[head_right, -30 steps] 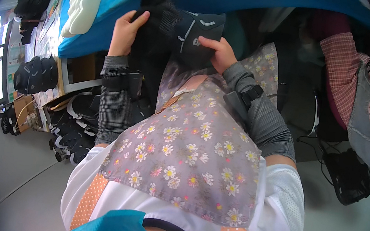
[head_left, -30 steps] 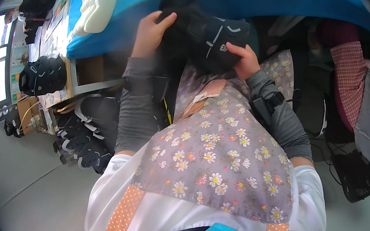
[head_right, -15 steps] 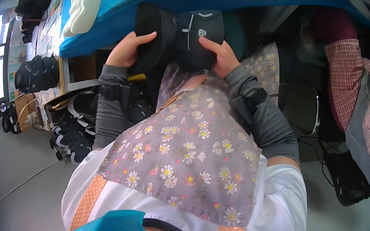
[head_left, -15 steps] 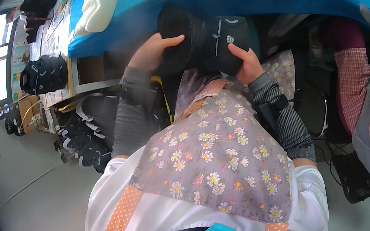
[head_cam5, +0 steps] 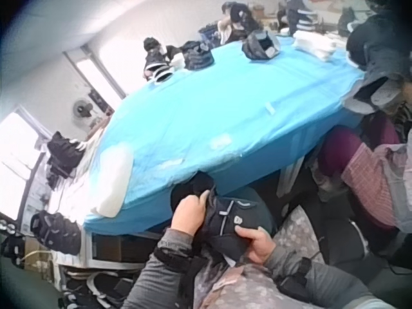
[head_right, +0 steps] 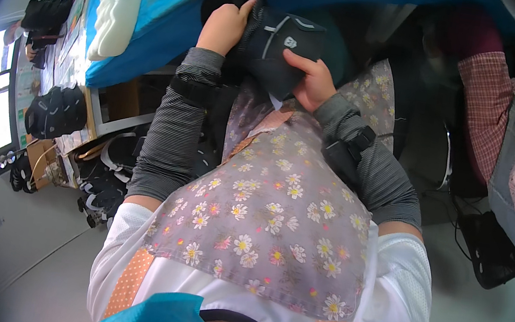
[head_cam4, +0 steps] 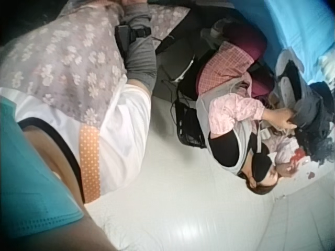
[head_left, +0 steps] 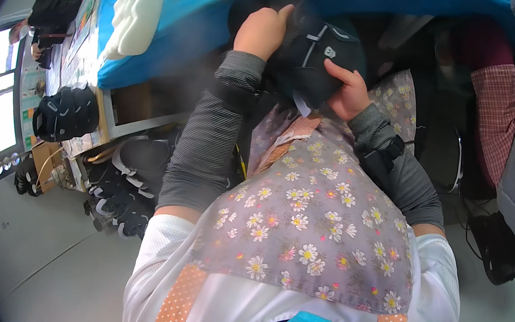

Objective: Inserting foam ankle supports and inner padding into shoe uppers at a manufacturing table.

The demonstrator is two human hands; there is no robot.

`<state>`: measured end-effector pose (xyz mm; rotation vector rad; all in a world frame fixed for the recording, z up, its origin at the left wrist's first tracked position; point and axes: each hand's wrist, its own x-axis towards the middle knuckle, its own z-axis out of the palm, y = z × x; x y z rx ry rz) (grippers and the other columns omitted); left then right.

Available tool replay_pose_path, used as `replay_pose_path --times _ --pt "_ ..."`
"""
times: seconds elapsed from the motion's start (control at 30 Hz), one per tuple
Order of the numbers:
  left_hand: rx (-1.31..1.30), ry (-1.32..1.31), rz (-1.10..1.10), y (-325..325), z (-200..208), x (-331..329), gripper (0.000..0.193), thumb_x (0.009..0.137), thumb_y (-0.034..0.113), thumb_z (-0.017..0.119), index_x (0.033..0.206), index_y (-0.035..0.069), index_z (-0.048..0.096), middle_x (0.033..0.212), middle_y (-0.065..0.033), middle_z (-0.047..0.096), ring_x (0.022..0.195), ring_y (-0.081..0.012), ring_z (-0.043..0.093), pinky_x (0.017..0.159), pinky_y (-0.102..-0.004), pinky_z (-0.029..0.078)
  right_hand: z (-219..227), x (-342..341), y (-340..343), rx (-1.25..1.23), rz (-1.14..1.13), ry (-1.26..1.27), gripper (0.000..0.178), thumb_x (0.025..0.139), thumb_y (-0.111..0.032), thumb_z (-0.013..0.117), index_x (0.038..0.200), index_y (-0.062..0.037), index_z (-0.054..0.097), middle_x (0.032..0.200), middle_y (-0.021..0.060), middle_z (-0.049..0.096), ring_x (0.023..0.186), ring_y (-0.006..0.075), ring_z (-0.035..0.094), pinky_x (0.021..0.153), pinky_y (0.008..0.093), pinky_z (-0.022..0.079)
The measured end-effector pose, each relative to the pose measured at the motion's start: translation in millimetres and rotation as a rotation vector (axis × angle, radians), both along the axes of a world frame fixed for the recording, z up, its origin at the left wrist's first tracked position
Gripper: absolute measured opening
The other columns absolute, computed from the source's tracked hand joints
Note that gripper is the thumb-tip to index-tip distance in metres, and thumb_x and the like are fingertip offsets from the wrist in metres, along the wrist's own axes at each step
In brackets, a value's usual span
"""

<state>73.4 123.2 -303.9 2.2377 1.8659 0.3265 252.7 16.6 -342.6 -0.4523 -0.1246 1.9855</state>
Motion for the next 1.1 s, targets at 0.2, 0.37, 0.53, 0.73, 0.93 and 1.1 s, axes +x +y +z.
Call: replay_pose_path --times 0.2,0.37,0.53,0.73,0.93,1.1 --pt "0.129 0.096 -0.254 2 -9 4 0.04 0.097 0.028 0.04 0.087 -0.003 0.063 0.074 -0.0214 0.061 0.072 -0.0396 0.061 0.064 -0.0453 0.05 -5 2 3 -0.001 0.056 -0.059 0.025 0.087 -0.009 0.06 0.11 0.0004 0.058 0.106 0.0102 0.063 0.096 0.0217 0.062 0.087 0.0351 0.05" --pt "0.162 0.083 -0.172 -4 -20 1 0.051 0.095 0.038 0.042 0.074 -0.001 0.066 0.071 -0.022 0.063 0.07 -0.0389 0.062 0.064 -0.0454 0.051 0 1 0 -0.001 0.035 -0.044 0.027 0.088 -0.01 0.058 0.114 0.0009 0.057 0.108 0.0118 0.063 0.098 0.0233 0.061 0.089 0.0366 0.05" --pt "0.097 0.096 0.066 -24 14 21 0.054 0.093 0.045 0.044 0.07 0.0 0.065 0.07 -0.0215 0.063 0.068 -0.0385 0.063 0.061 -0.0442 0.052 4 2 -10 0.005 -0.036 -0.114 0.03 0.086 -0.006 0.059 0.115 0.0019 0.056 0.11 0.0129 0.062 0.099 0.0233 0.061 0.089 0.0365 0.05" --pt "0.122 0.093 -0.077 -4 -17 3 0.052 0.095 0.042 0.043 0.073 0.0 0.065 0.071 -0.0224 0.063 0.071 -0.0376 0.064 0.062 -0.0439 0.052 -5 -1 -1 0.032 0.014 -0.159 0.031 0.091 -0.016 0.058 0.118 -0.0009 0.054 0.112 0.0102 0.061 0.101 0.0208 0.061 0.088 0.0348 0.051" --pt "-0.016 -0.024 -0.019 0 -20 12 0.05 0.095 0.04 0.042 0.077 0.001 0.066 0.079 -0.0218 0.064 0.077 -0.0375 0.063 0.065 -0.0442 0.052 -10 -4 -2 0.022 0.03 -0.215 0.033 0.091 -0.018 0.059 0.119 -0.0017 0.053 0.111 0.009 0.061 0.1 0.0207 0.061 0.087 0.0342 0.051" --pt "0.085 0.027 -0.084 -3 -28 4 0.052 0.096 0.042 0.04 0.076 0.001 0.066 0.074 -0.0199 0.064 0.074 -0.0369 0.063 0.064 -0.0444 0.051 -3 -3 -4 -0.016 -0.004 -0.174 0.03 0.087 -0.015 0.064 0.113 -0.0017 0.057 0.106 0.0073 0.062 0.097 0.018 0.06 0.086 0.0316 0.05"
